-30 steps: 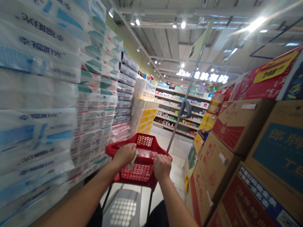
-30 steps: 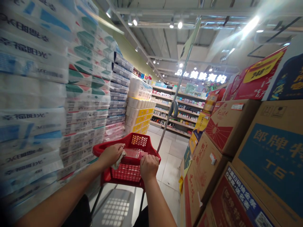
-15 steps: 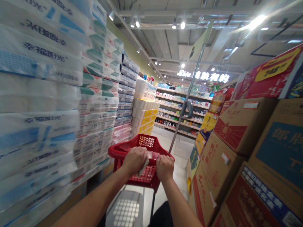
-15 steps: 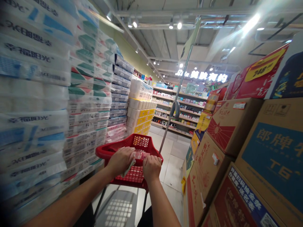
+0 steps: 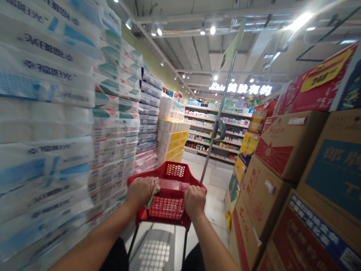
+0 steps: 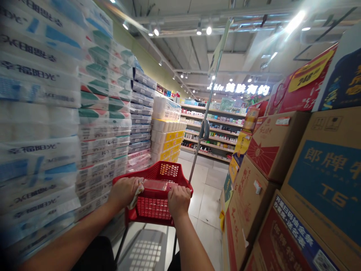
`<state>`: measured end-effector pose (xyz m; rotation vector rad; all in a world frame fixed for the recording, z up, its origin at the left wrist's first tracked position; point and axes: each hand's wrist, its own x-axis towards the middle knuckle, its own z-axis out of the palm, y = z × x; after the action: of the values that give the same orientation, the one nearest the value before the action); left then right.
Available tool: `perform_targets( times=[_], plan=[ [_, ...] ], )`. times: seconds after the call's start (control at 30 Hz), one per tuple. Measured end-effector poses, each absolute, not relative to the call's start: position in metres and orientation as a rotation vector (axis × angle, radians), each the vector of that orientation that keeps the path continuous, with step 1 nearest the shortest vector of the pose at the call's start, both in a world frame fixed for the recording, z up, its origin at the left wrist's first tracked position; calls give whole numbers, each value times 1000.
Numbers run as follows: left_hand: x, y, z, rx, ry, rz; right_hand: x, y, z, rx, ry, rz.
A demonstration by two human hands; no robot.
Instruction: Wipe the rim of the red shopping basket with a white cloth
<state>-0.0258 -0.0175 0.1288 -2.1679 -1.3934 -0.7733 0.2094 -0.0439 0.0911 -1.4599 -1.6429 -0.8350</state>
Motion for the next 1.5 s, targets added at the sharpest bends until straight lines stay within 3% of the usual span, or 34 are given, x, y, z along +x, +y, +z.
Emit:
perform_targets(
  times=[0.17, 0.3, 0.67, 1.23, 1.5],
  plan=[
    [-12, -15, 117, -2002, -1524, -957, 198, -42, 92, -1494, -1575, -830],
    [9, -20, 110, -2020, -1355, -1126, 196, -42, 92, -1502, -1567, -830],
    [82, -41, 120, -2215, -1222, -1096, 205, -41, 92, -1496, -1578, -850],
    [-32, -12, 101, -2104, -1333, -1070, 213, -44, 90, -1485, -1653, -865],
    [-13, -19, 98, -1946, -1427, -1243, 204, -47, 92, -1509, -1621, -834]
  ],
)
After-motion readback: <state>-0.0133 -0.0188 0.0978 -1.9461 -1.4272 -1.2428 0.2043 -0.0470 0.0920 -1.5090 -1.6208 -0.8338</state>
